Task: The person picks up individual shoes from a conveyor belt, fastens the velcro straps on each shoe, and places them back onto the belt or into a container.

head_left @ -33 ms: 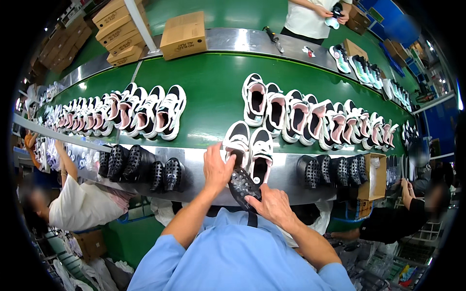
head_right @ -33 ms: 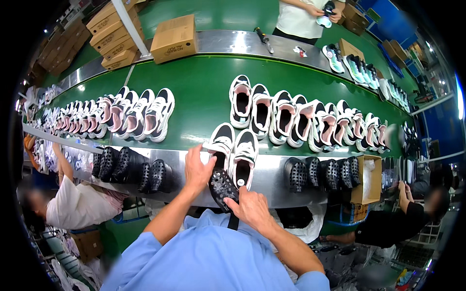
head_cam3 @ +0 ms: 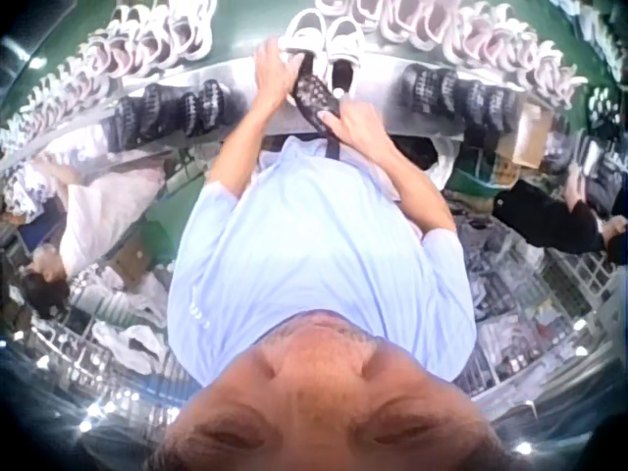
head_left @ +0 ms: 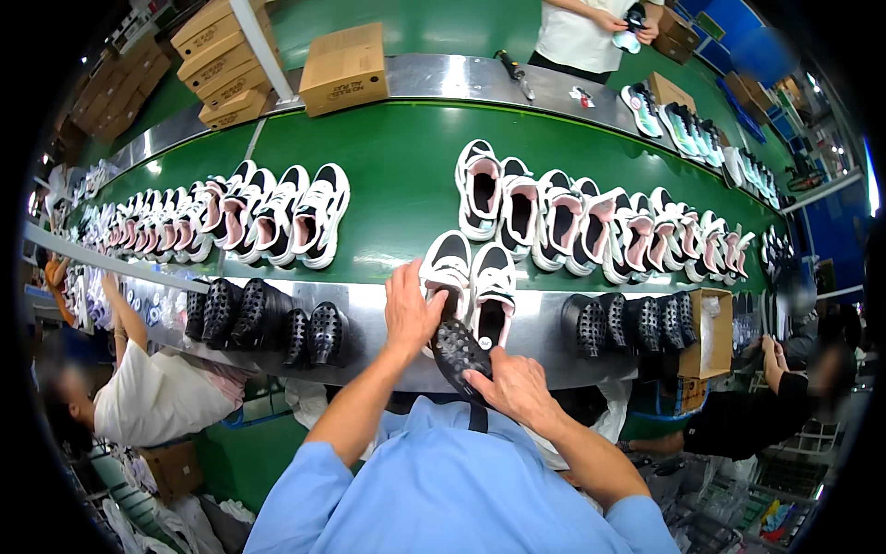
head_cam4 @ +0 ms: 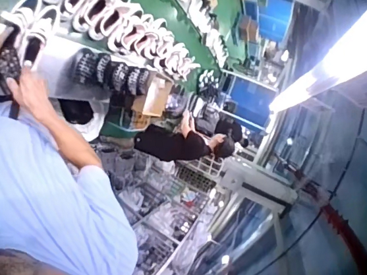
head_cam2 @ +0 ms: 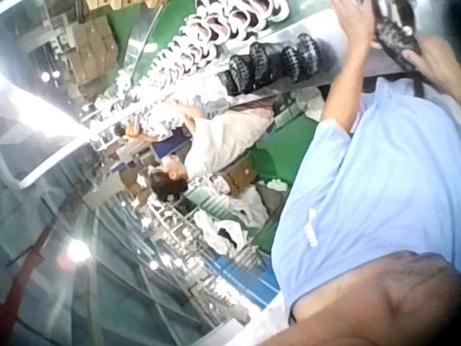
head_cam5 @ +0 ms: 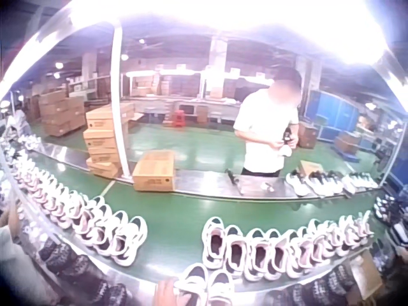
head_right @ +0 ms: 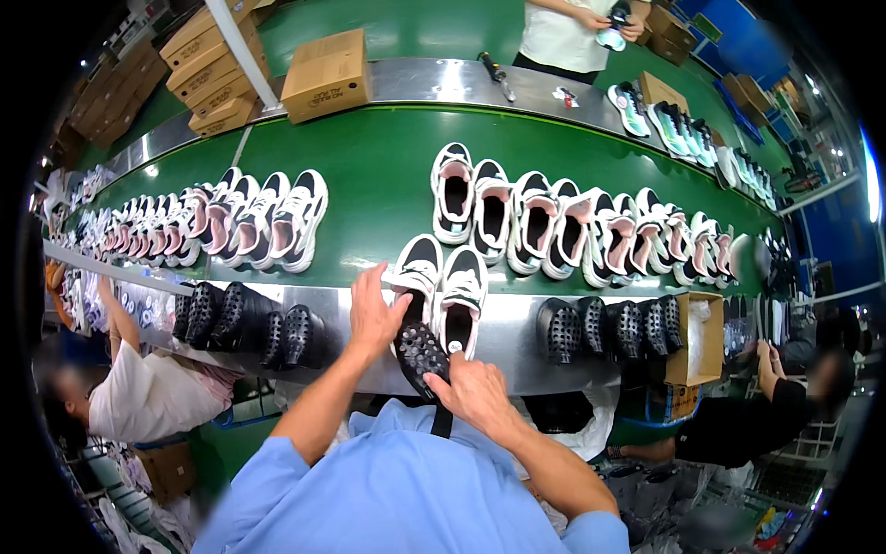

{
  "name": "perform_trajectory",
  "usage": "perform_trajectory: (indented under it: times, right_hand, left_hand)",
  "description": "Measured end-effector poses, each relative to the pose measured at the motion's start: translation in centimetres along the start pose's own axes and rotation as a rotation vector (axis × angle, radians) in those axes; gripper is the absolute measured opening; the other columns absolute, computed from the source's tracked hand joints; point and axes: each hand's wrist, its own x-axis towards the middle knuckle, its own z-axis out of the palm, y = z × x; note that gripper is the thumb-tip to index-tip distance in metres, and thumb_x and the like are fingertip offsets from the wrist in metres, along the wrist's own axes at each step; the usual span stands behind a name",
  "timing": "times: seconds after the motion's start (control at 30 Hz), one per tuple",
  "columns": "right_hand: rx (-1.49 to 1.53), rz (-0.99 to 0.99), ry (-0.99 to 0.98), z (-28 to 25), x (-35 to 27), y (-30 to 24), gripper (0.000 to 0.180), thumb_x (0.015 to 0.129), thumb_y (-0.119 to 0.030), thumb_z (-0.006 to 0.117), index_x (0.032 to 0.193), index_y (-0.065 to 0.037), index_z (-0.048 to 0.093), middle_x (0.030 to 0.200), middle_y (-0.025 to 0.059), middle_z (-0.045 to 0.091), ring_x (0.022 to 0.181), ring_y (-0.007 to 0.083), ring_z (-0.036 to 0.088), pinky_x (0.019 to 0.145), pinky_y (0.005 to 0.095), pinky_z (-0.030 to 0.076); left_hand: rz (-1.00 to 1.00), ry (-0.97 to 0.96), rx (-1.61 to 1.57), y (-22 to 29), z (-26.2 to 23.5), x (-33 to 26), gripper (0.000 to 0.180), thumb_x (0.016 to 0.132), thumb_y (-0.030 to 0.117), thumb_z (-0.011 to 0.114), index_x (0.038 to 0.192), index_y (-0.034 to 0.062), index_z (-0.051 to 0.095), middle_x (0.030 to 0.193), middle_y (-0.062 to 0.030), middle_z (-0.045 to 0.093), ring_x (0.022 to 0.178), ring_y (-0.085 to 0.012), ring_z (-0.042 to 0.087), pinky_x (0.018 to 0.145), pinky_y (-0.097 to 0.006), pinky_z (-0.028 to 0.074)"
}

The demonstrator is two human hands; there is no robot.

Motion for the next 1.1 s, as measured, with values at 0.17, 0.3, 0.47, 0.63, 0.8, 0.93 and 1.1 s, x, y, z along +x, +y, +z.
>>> perform_trajectory:
  times: [0.17, 0.3, 0.47, 0.63, 0.8, 0.93, 1.1]
  right_hand:
    - [-0.105, 0.023, -0.012, -0.9, 2.5, 0.1, 0.039, 0.097, -0.037, 0.070, 0.093, 0.002, 0.063, 0.071, 0.0241, 0.070, 0.069, 0.0454, 0.071, 0.062, 0.0558, 0.056]
    - [-0.297, 0.001, 0.044, 5.3, 5.4, 2.8, 0.031, 0.095, -0.027, 0.068, 0.102, 0.002, 0.065, 0.082, 0.0198, 0.074, 0.069, 0.0351, 0.075, 0.061, 0.0473, 0.060]
    - [-0.302, -0.070, 0.247, 10.6, 5.6, 1.3, 0.042, 0.092, -0.012, 0.062, 0.129, 0.008, 0.055, 0.096, 0.0200, 0.068, 0.086, 0.0348, 0.072, 0.068, 0.0456, 0.062]
    - [-0.303, -0.136, 0.346, 12.2, 8.1, 1.8, 0.018, 0.085, -0.007, 0.067, 0.101, 0.000, 0.069, 0.085, 0.0151, 0.070, 0.072, 0.0311, 0.073, 0.057, 0.0429, 0.060]
    - [0.040, -0.170, 0.659, 7.8, 3.2, 1.8, 0.030, 0.093, -0.011, 0.067, 0.120, 0.002, 0.064, 0.102, 0.0176, 0.067, 0.097, 0.0378, 0.065, 0.084, 0.0478, 0.054]
    - [-0.198, 0.270, 0.570, 4.0, 2.4, 4.8, 0.056, 0.089, -0.019, 0.071, 0.137, 0.004, 0.052, 0.117, 0.0231, 0.063, 0.107, 0.0427, 0.059, 0.090, 0.0521, 0.049]
    - [0.205, 0.398, 0.280, 4.0, 4.5, 5.8, 0.052, 0.090, -0.017, 0.070, 0.134, 0.004, 0.050, 0.113, 0.0259, 0.065, 0.108, 0.0446, 0.062, 0.092, 0.0545, 0.051]
  left_hand:
    - [0.230, -0.361, -0.128, -3.0, 1.7, 3.3, 0.017, 0.084, 0.009, 0.073, 0.097, -0.0016, 0.069, 0.098, -0.0239, 0.068, 0.099, -0.0450, 0.063, 0.091, -0.053, 0.051]
    - [0.196, -0.550, -0.192, -0.5, 1.0, 1.4, 0.013, 0.088, 0.009, 0.073, 0.091, -0.0015, 0.068, 0.086, -0.0243, 0.066, 0.081, -0.0442, 0.065, 0.073, -0.049, 0.052]
    - [0.066, -0.484, -0.252, -2.3, 0.9, 0.0, 0.012, 0.088, 0.010, 0.072, 0.090, -0.0020, 0.071, 0.086, -0.0251, 0.070, 0.079, -0.0429, 0.068, 0.073, -0.049, 0.055]
    - [-0.005, -0.605, -0.267, -2.7, 0.8, 1.9, 0.020, 0.091, 0.015, 0.075, 0.101, -0.0022, 0.074, 0.087, -0.0212, 0.070, 0.079, -0.0334, 0.069, 0.074, -0.042, 0.055]
    - [-0.252, -0.417, -0.252, -5.9, -2.5, -1.6, 0.058, 0.084, 0.019, 0.085, 0.135, 0.0023, 0.063, 0.116, -0.0191, 0.072, 0.107, -0.0309, 0.069, 0.089, -0.040, 0.056]
    - [-0.417, -0.534, -0.037, -3.6, -3.3, -6.3, 0.067, 0.080, 0.033, 0.088, 0.129, -0.0031, 0.060, 0.112, -0.0244, 0.071, 0.102, -0.0407, 0.070, 0.088, -0.047, 0.056]
    - [0.127, -0.428, 0.186, 1.1, -1.9, -8.0, 0.066, 0.079, 0.032, 0.088, 0.132, 0.0056, 0.060, 0.105, -0.0177, 0.070, 0.099, -0.0347, 0.068, 0.078, -0.048, 0.054]
